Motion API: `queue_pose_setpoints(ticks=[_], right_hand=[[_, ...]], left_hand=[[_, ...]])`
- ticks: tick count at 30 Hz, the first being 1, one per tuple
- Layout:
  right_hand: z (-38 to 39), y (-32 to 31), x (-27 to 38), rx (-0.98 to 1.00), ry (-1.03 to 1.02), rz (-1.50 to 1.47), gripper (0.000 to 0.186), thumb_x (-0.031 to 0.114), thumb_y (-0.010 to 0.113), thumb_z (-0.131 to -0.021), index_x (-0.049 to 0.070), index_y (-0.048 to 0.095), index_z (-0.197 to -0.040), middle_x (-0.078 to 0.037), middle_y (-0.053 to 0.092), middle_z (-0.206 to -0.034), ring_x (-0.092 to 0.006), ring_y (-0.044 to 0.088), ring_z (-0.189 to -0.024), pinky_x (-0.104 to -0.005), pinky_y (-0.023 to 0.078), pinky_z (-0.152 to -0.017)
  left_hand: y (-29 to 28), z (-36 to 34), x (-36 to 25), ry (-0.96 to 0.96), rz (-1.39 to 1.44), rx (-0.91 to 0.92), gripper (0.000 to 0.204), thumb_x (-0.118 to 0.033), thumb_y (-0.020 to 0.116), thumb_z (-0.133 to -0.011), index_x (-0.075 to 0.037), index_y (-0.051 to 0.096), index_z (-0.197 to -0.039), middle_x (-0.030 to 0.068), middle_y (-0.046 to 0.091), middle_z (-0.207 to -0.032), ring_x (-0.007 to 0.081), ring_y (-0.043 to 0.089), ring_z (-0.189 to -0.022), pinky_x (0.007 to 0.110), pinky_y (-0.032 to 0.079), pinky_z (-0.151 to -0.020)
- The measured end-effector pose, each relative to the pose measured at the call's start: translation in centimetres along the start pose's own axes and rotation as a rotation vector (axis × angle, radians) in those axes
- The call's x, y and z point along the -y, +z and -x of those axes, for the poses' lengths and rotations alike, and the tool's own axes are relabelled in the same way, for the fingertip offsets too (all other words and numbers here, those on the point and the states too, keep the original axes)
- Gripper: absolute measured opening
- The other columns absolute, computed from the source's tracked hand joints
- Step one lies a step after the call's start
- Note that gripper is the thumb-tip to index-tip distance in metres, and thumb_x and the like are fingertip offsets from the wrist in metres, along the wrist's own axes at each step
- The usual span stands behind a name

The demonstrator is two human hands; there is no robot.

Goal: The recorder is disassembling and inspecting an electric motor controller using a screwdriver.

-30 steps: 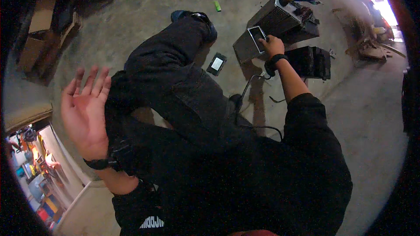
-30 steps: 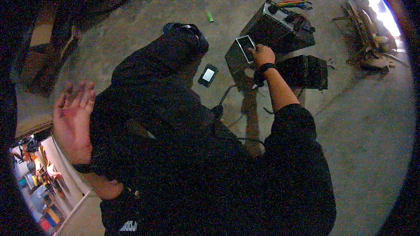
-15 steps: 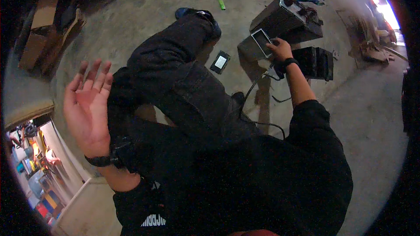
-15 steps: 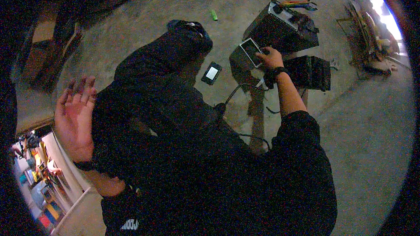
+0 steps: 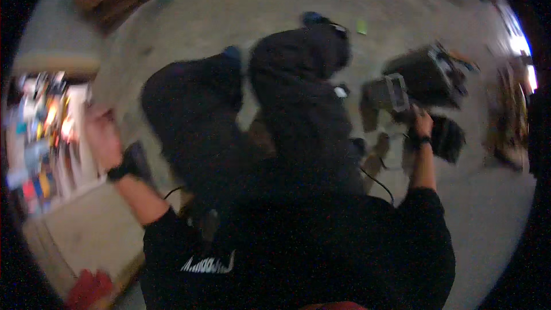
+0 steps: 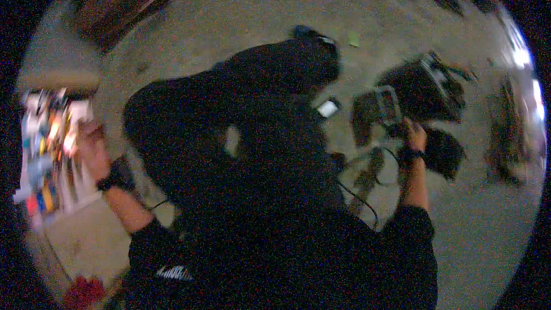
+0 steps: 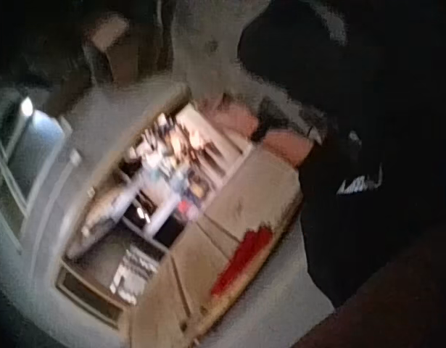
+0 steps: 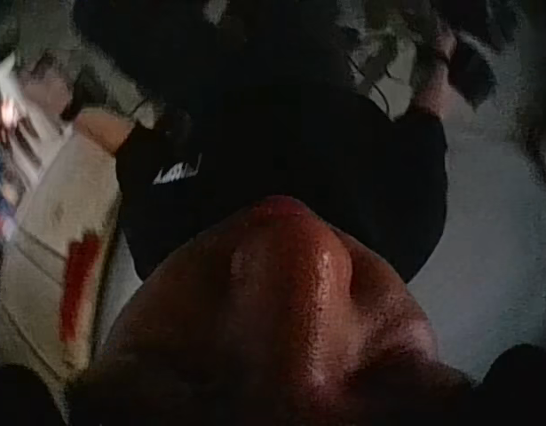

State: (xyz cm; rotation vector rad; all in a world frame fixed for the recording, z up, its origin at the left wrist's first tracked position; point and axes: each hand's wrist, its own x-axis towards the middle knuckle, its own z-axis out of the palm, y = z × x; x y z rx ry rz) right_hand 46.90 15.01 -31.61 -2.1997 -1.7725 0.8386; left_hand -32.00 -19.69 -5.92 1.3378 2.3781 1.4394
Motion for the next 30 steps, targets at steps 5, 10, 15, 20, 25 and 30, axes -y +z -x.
queue_pose_setpoints(ticks=[5, 10, 15, 20, 25, 30], right_hand=[[-4.5, 4.1, -10.7, 0.166, -0.067, -0.023, 0.05, 0.033, 0.061, -0.095, 0.002, 0.058, -0.133, -0.012, 0.07, -0.115, -0.0175, 0.065, -0.087, -0.0335, 0.052, -0.08], [-8.7, -0.2, -19.6, 0.208, -0.352, -0.105, 0.045, 0.035, 0.056, -0.09, 0.004, 0.066, -0.12, -0.013, 0.066, -0.121, -0.0244, 0.066, -0.082, -0.0395, 0.054, -0.074], [-2.7, 0.3, -14.7, 0.212, -0.319, 0.24, 0.038, 0.031, 0.058, -0.09, 0.004, 0.067, -0.116, -0.011, 0.068, -0.113, -0.0232, 0.066, -0.083, -0.0378, 0.053, -0.075], [-0.3, -1.7, -12.7, 0.267, -0.341, 0.37, 0.032, 0.027, 0.059, -0.091, 0.003, 0.068, -0.111, -0.009, 0.069, -0.106, -0.0221, 0.065, -0.085, -0.0362, 0.052, -0.077], [1.0, -2.8, -12.8, 0.317, -0.471, 0.475, 0.027, 0.023, 0.061, -0.091, 0.003, 0.069, -0.106, -0.007, 0.071, -0.098, -0.0209, 0.065, -0.086, -0.0345, 0.051, -0.078], [0.5, -8.8, -16.4, 0.118, -0.914, 0.942, 0.025, 0.026, 0.06, -0.091, 0.004, 0.068, -0.099, -0.01, 0.07, -0.092, -0.025, 0.066, -0.084, -0.035, 0.052, -0.077]], left_hand=[[3.2, 5.0, 7.5, -0.659, -0.177, -0.156, 0.025, -0.017, 0.05, -0.091, 0.002, 0.067, -0.089, 0.0105, 0.061, -0.075, 0.0203, 0.057, -0.067, 0.036, 0.047, -0.065], [7.8, 16.7, 23.0, -0.916, -0.181, -0.011, 0.027, -0.017, 0.057, -0.083, -0.001, 0.068, -0.102, 0.0204, 0.069, -0.097, 0.0319, 0.069, -0.086, 0.041, 0.054, -0.075], [10.0, 23.6, 21.9, -1.003, -0.439, 0.411, 0.032, -0.024, 0.065, -0.081, -0.001, 0.068, -0.103, 0.0249, 0.068, -0.106, 0.0416, 0.064, -0.101, 0.047, 0.049, -0.089], [14.1, 26.3, 23.8, -1.044, -0.423, 0.354, 0.053, -0.035, 0.073, -0.077, 0.002, 0.06, -0.113, 0.0278, 0.064, -0.112, 0.0424, 0.06, -0.108, 0.047, 0.048, -0.093], [16.9, 25.7, 25.8, -0.972, -0.472, 0.375, 0.076, -0.04, 0.081, -0.07, 0.003, 0.049, -0.124, 0.0269, 0.055, -0.125, 0.0436, 0.054, -0.117, 0.05, 0.045, -0.098], [21.4, 23.2, 23.0, -1.073, -0.616, 0.228, 0.09, -0.032, 0.086, -0.066, 0.002, 0.036, -0.134, 0.0209, 0.047, -0.133, 0.0407, 0.05, -0.123, 0.054, 0.043, -0.101]])
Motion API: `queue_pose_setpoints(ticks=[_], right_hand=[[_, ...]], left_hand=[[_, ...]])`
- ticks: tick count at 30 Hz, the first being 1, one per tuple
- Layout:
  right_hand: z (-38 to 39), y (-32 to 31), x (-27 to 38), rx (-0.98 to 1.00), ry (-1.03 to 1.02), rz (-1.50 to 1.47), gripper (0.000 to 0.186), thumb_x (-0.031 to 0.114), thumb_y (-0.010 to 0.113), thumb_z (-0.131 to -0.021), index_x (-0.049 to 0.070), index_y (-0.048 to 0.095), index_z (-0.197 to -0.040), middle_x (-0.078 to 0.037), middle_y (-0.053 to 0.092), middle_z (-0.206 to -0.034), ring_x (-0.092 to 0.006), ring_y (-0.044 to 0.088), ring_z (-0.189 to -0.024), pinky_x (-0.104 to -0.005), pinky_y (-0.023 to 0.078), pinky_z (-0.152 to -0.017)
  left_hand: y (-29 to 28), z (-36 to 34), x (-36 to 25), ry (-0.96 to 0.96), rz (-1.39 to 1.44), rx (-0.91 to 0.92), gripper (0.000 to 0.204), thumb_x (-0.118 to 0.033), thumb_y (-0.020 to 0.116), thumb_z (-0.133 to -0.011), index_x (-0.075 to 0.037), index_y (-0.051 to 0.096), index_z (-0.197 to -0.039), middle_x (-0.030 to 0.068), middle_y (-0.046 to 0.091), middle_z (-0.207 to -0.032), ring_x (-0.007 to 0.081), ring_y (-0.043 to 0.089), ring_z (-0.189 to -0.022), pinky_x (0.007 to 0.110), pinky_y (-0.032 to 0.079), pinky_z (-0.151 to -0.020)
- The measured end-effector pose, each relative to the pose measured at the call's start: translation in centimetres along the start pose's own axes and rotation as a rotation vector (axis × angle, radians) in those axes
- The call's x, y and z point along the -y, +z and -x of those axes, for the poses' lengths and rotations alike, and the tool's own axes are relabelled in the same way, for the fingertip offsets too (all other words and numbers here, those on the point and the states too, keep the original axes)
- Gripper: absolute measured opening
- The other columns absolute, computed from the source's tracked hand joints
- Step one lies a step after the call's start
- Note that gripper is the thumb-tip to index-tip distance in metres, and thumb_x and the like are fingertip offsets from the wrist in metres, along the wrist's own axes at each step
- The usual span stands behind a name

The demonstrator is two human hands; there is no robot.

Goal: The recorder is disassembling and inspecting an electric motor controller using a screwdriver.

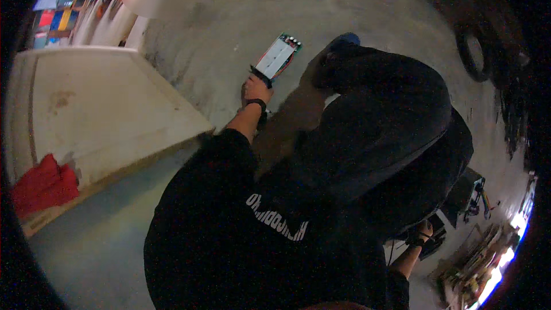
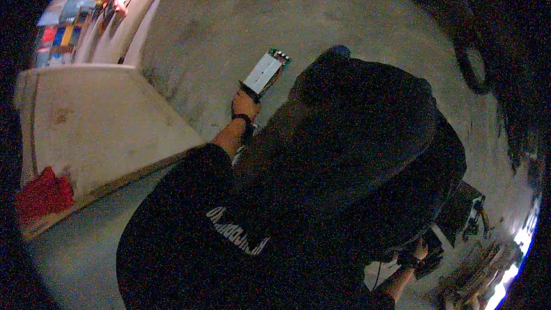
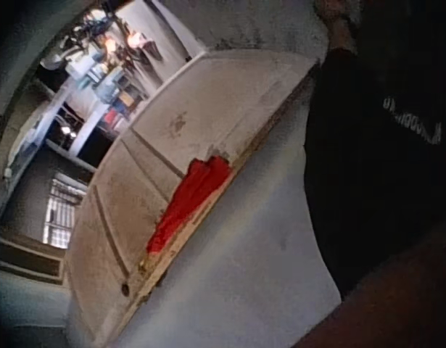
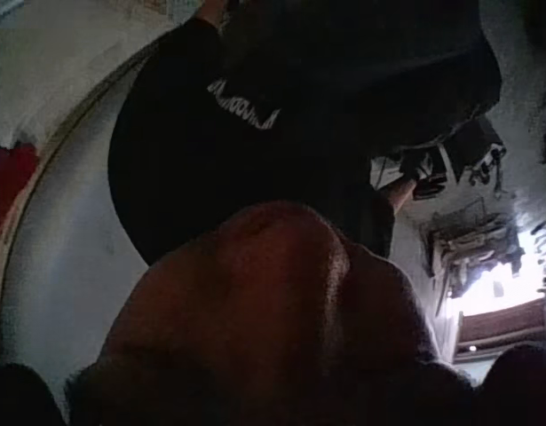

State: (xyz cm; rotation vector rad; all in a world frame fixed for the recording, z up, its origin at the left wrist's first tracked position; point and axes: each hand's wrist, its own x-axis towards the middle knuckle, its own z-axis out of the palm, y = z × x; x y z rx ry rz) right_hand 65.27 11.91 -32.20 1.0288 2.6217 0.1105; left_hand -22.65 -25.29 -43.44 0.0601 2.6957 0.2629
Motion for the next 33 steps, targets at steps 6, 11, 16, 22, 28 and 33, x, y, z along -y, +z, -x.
queue_pose_setpoints(ticks=[6, 11, 16, 22, 28, 33], right_hand=[[1.9, -1.6, 5.6, -0.175, 0.875, -0.858, 0.034, 0.028, 0.063, -0.09, 0.0, 0.067, -0.108, -0.014, 0.072, -0.098, -0.0256, 0.066, -0.083, -0.0385, 0.052, -0.074], [6.1, -0.3, 4.2, -0.034, 1.026, -0.676, 0.038, 0.03, 0.065, -0.093, 0.002, 0.065, -0.119, -0.017, 0.069, -0.11, -0.0263, 0.067, -0.089, -0.0341, 0.053, -0.078], [7.5, -1.4, 7.1, -0.304, 0.653, -0.308, 0.043, 0.038, 0.067, -0.089, -0.002, 0.07, -0.104, -0.018, 0.07, -0.078, -0.024, 0.064, -0.067, -0.0363, 0.051, -0.063], [6.7, -0.8, 10.1, -0.109, 1.299, -0.935, 0.039, 0.036, 0.069, -0.089, 0.001, 0.07, -0.107, -0.021, 0.069, -0.093, -0.0239, 0.067, -0.075, -0.0347, 0.053, -0.065], [7.9, 5.9, 7.1, -0.332, 0.853, -1.346, 0.046, 0.025, 0.071, -0.088, -0.002, 0.057, -0.123, -0.021, 0.066, -0.107, -0.0267, 0.066, -0.088, -0.0346, 0.056, -0.07], [4.7, 2.8, 13.9, -0.122, 1.225, -0.924, 0.04, 0.024, 0.068, -0.09, -0.002, 0.058, -0.119, -0.015, 0.066, -0.104, -0.0207, 0.065, -0.081, -0.0327, 0.053, -0.063]], left_hand=[[0.8, -0.3, 1.9, -0.141, -0.087, -0.096, 0.109, -0.03, 0.089, -0.06, 0.001, 0.024, -0.141, 0.0199, 0.043, -0.137, 0.0394, 0.05, -0.124, 0.052, 0.045, -0.1], [-1.4, 0.3, 0.4, -0.117, 0.119, 0.055, 0.06, -0.018, 0.088, -0.062, 0.004, 0.058, -0.109, 0.018, 0.067, -0.103, 0.031, 0.068, -0.095, 0.046, 0.056, -0.081], [-0.5, -1.7, 3.3, -0.023, 0.406, 0.188, 0.038, -0.008, 0.083, -0.063, 0.001, 0.062, -0.094, 0.0127, 0.067, -0.087, 0.0268, 0.066, -0.077, 0.042, 0.054, -0.068], [-1.1, -3.9, 6.1, 0.376, 0.421, 0.19, 0.024, -0.006, 0.078, -0.068, 0.001, 0.065, -0.086, 0.0082, 0.067, -0.079, 0.0221, 0.063, -0.065, 0.038, 0.05, -0.059], [-5.0, -5.2, 6.2, -0.06, 0.502, 0.571, 0.033, -0.024, 0.071, -0.076, -0.002, 0.066, -0.099, 0.0086, 0.065, -0.088, 0.0232, 0.062, -0.075, 0.04, 0.05, -0.063], [-8.9, -8.2, 3.1, -0.068, 0.575, 0.631, 0.029, -0.03, 0.064, -0.08, -0.006, 0.065, -0.097, 0.0063, 0.062, -0.084, 0.0226, 0.06, -0.077, 0.039, 0.048, -0.063]])
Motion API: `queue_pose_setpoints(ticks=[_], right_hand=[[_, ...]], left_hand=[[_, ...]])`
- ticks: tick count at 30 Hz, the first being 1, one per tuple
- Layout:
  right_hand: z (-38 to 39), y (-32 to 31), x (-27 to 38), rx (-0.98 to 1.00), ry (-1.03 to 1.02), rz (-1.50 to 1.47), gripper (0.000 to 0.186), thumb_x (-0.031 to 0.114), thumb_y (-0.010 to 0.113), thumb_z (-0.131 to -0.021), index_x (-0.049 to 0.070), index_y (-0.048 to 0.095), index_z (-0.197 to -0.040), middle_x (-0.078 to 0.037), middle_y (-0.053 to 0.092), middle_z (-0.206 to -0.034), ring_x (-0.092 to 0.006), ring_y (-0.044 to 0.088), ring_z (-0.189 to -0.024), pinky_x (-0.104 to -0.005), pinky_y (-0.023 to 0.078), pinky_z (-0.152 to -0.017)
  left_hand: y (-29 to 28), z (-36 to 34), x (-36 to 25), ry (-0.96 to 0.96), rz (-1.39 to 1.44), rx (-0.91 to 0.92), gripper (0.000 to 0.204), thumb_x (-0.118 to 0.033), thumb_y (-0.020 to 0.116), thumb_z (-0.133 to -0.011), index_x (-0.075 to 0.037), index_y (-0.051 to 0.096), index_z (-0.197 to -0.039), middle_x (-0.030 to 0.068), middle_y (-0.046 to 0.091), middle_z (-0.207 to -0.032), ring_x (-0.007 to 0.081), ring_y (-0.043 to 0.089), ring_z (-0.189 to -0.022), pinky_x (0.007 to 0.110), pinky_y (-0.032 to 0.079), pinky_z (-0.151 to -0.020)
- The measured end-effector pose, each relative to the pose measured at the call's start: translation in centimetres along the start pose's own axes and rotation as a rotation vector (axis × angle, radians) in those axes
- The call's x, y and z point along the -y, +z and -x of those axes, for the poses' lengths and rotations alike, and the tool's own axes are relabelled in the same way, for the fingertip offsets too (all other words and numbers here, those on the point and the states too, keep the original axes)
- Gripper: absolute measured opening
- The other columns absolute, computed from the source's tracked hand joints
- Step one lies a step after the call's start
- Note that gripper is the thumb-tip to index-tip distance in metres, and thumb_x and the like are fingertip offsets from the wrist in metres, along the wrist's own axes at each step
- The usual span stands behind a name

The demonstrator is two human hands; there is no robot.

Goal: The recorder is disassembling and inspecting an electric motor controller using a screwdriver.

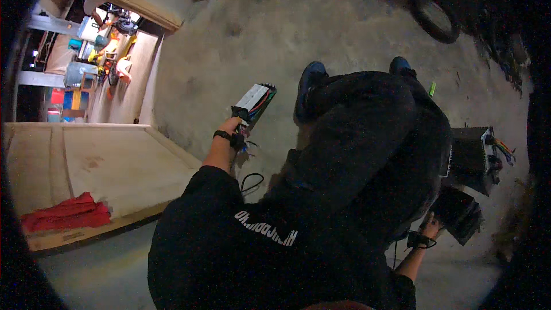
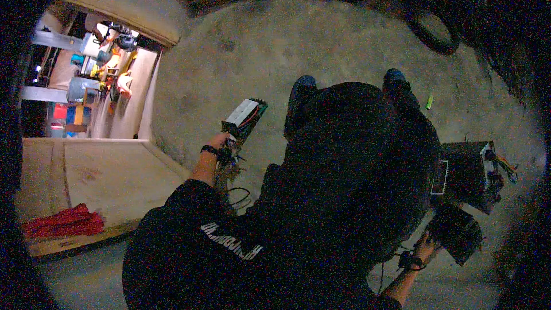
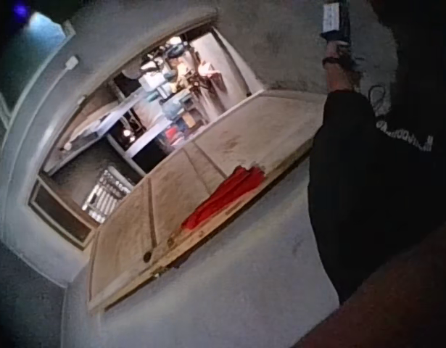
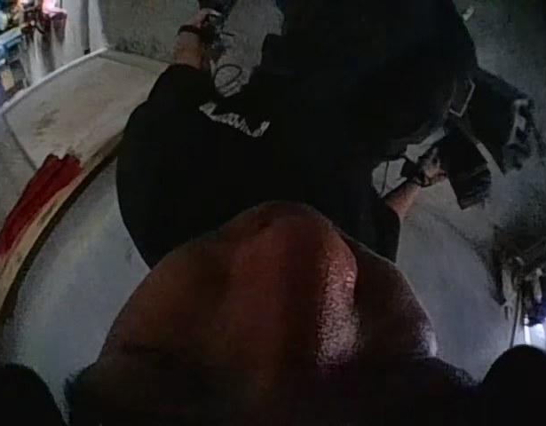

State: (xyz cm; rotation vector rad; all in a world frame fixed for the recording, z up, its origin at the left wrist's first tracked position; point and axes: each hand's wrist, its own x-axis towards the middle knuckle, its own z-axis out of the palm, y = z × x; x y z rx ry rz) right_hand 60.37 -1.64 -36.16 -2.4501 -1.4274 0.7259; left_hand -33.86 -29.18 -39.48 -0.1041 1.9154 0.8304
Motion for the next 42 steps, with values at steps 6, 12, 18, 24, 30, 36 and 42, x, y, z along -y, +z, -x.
queue_pose_setpoints(ticks=[6, 12, 18, 24, 30, 36, 42], right_hand=[[0.4, 5.2, -1.6, 0.088, -0.302, -0.542, 0.041, 0.028, 0.068, -0.091, 0.001, 0.058, -0.121, -0.008, 0.061, -0.083, -0.0159, 0.059, -0.065, -0.0323, 0.047, -0.054], [1.9, 7.8, -2.1, 0.154, 0.054, -0.576, 0.027, 0.025, 0.066, -0.092, 0.003, 0.064, -0.107, -0.007, 0.064, -0.076, -0.0191, 0.06, -0.064, -0.0344, 0.048, -0.057], [4.4, 8.0, -5.7, 0.199, -0.005, 0.136, 0.042, 0.041, 0.069, -0.087, 0.006, 0.066, -0.111, -0.017, 0.068, -0.105, -0.0349, 0.065, -0.095, -0.0427, 0.051, -0.086], [7.8, 7.2, -2.9, 0.156, -0.175, -0.266, 0.033, 0.032, 0.069, -0.09, 0.005, 0.066, -0.109, -0.018, 0.068, -0.102, -0.0324, 0.066, -0.092, -0.041, 0.051, -0.082], [6.8, 7.7, -6.8, 0.133, -0.061, -0.121, 0.028, 0.024, 0.065, -0.091, 0.002, 0.065, -0.108, -0.015, 0.069, -0.089, -0.0287, 0.067, -0.082, -0.0406, 0.052, -0.074], [8.7, 7.8, -7.1, -0.059, -0.296, 0.106, 0.025, 0.021, 0.062, -0.093, -0.002, 0.063, -0.101, -0.015, 0.066, -0.074, -0.0234, 0.065, -0.06, -0.0383, 0.05, -0.056], [10.1, 4.6, -1.6, 0.199, -0.026, 0.018, 0.03, 0.031, 0.064, -0.091, 0.002, 0.065, -0.101, -0.015, 0.066, -0.08, -0.0276, 0.065, -0.068, -0.04, 0.051, -0.062]], left_hand=[[-2.5, 2.7, -10.7, 0.079, 0.185, -0.028, 0.015, -0.019, 0.061, -0.081, -0.007, 0.062, -0.089, 0.0064, 0.06, -0.079, 0.0213, 0.056, -0.069, 0.039, 0.045, -0.054], [1.3, 8.2, -23.5, 0.072, -0.117, -0.087, 0.006, -0.007, 0.062, -0.077, -0.006, 0.059, -0.082, 0.0083, 0.06, -0.075, 0.0223, 0.055, -0.06, 0.037, 0.04, -0.049], [3.7, 6.6, -29.9, 0.251, -0.456, -0.085, 0.019, -0.028, 0.066, -0.087, -0.009, 0.063, -0.084, 0.0035, 0.061, -0.073, 0.0203, 0.054, -0.059, 0.038, 0.042, -0.053], [10.8, 8.6, -40.3, 0.46, -0.623, 0.088, 0.012, -0.018, 0.067, -0.084, -0.007, 0.066, -0.08, 0.0021, 0.062, -0.073, 0.0166, 0.053, -0.061, 0.035, 0.04, -0.054], [22.5, 13.1, -43.3, 0.395, -0.551, 0.328, 0.01, -0.013, 0.063, -0.086, -0.005, 0.065, -0.092, 0.0049, 0.061, -0.078, 0.018, 0.059, -0.066, 0.035, 0.046, -0.053], [30.7, 10.7, -43.0, 0.336, -0.742, 0.472, 0.009, -0.01, 0.063, -0.084, -0.002, 0.063, -0.087, 0.0057, 0.061, -0.077, 0.0174, 0.058, -0.065, 0.033, 0.044, -0.053], [33.4, 6.1, -40.1, 0.243, -0.721, 0.586, 0.007, -0.009, 0.062, -0.083, -0.004, 0.065, -0.087, 0.0035, 0.061, -0.074, 0.0144, 0.057, -0.062, 0.03, 0.043, -0.051]])
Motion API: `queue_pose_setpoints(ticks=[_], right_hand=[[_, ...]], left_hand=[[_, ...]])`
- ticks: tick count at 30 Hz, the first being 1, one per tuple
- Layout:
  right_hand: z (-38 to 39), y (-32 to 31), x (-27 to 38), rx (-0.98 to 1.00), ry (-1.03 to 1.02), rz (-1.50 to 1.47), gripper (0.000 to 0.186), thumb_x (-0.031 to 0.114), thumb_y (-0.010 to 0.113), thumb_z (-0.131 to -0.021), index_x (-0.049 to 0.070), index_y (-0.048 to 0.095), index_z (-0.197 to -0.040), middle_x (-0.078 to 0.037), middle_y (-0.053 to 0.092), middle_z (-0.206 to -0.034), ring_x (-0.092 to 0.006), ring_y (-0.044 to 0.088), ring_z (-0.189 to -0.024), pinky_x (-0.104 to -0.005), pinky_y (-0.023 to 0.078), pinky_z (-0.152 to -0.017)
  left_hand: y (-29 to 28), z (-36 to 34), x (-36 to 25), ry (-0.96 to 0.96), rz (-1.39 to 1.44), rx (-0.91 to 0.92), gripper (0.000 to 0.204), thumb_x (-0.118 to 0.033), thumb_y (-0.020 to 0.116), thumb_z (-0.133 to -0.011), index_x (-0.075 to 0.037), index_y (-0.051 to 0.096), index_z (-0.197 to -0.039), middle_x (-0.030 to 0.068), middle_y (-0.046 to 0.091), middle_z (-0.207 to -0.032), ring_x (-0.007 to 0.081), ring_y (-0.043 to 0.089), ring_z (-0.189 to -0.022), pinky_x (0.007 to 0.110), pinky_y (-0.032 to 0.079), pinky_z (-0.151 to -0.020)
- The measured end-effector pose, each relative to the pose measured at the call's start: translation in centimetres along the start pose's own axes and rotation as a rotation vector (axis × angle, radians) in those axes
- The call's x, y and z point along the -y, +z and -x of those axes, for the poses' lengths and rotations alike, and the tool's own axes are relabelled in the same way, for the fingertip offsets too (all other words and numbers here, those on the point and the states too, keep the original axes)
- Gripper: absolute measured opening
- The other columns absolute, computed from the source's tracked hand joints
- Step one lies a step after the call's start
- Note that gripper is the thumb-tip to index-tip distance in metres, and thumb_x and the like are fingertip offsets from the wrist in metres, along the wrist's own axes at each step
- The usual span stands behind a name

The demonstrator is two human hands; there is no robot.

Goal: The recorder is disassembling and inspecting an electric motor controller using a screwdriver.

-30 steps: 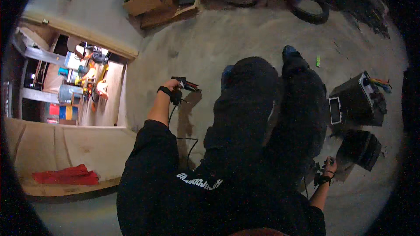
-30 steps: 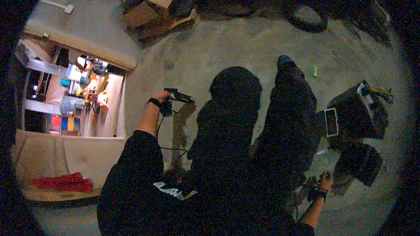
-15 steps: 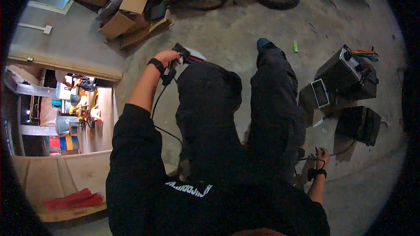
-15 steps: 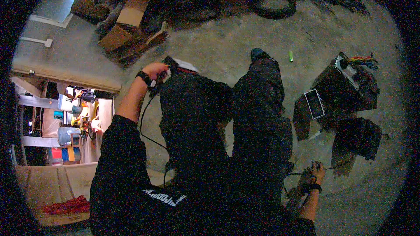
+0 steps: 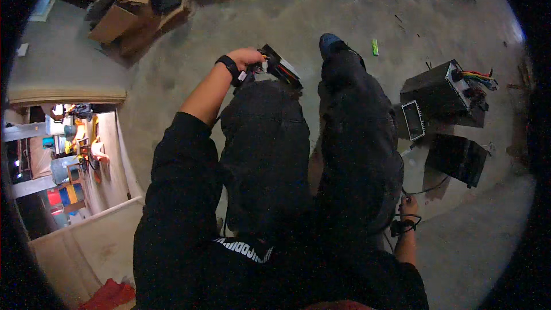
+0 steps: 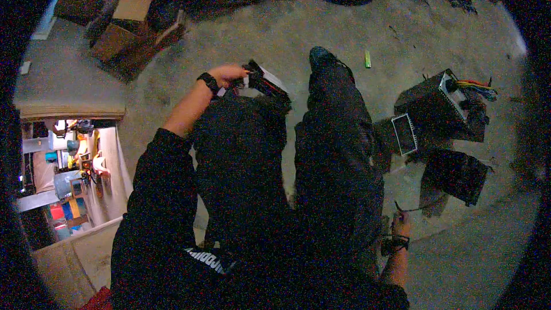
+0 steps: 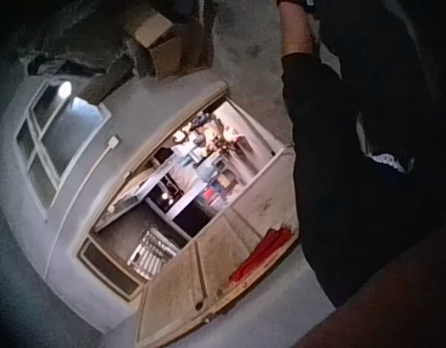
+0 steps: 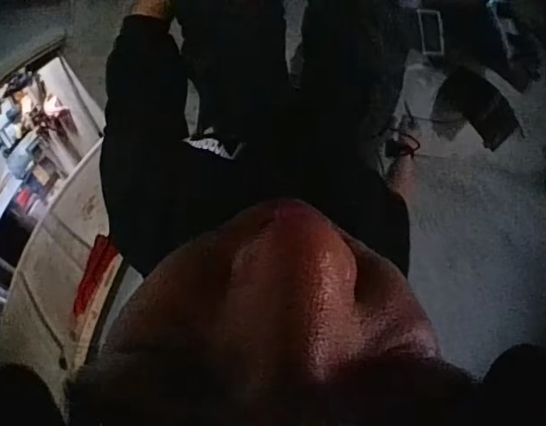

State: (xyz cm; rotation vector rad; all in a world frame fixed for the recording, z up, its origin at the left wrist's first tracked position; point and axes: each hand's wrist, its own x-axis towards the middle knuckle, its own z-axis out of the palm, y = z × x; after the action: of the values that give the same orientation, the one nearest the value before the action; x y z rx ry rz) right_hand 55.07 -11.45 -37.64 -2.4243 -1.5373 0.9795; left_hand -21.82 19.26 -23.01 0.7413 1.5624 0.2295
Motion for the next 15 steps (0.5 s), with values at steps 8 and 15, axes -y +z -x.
queue_pose_setpoints(ticks=[8, 15], right_hand=[[0.4, 1.6, 2.0, -0.037, -0.088, 0.253, 0.033, 0.031, 0.063, -0.092, 0.002, 0.064, -0.108, -0.019, 0.069, -0.092, -0.0382, 0.066, -0.083, -0.0442, 0.051, -0.074], [-1.4, 5.0, 4.1, 0.013, -0.192, -0.16, 0.034, 0.032, 0.064, -0.091, -0.002, 0.064, -0.098, -0.021, 0.067, -0.088, -0.0422, 0.063, -0.08, -0.0473, 0.05, -0.075]], left_hand=[[-2.7, 0.0, -0.2, -0.059, 0.01, -0.109, 0.013, -0.023, 0.062, -0.089, -0.011, 0.065, -0.086, -0.0002, 0.061, -0.07, 0.0103, 0.055, -0.055, 0.027, 0.039, -0.044], [-2.6, 0.9, -2.9, -0.139, -0.61, -0.258, 0.02, -0.026, 0.067, -0.084, -0.006, 0.067, -0.08, 0.002, 0.061, -0.067, 0.0154, 0.054, -0.052, 0.035, 0.04, -0.043]])
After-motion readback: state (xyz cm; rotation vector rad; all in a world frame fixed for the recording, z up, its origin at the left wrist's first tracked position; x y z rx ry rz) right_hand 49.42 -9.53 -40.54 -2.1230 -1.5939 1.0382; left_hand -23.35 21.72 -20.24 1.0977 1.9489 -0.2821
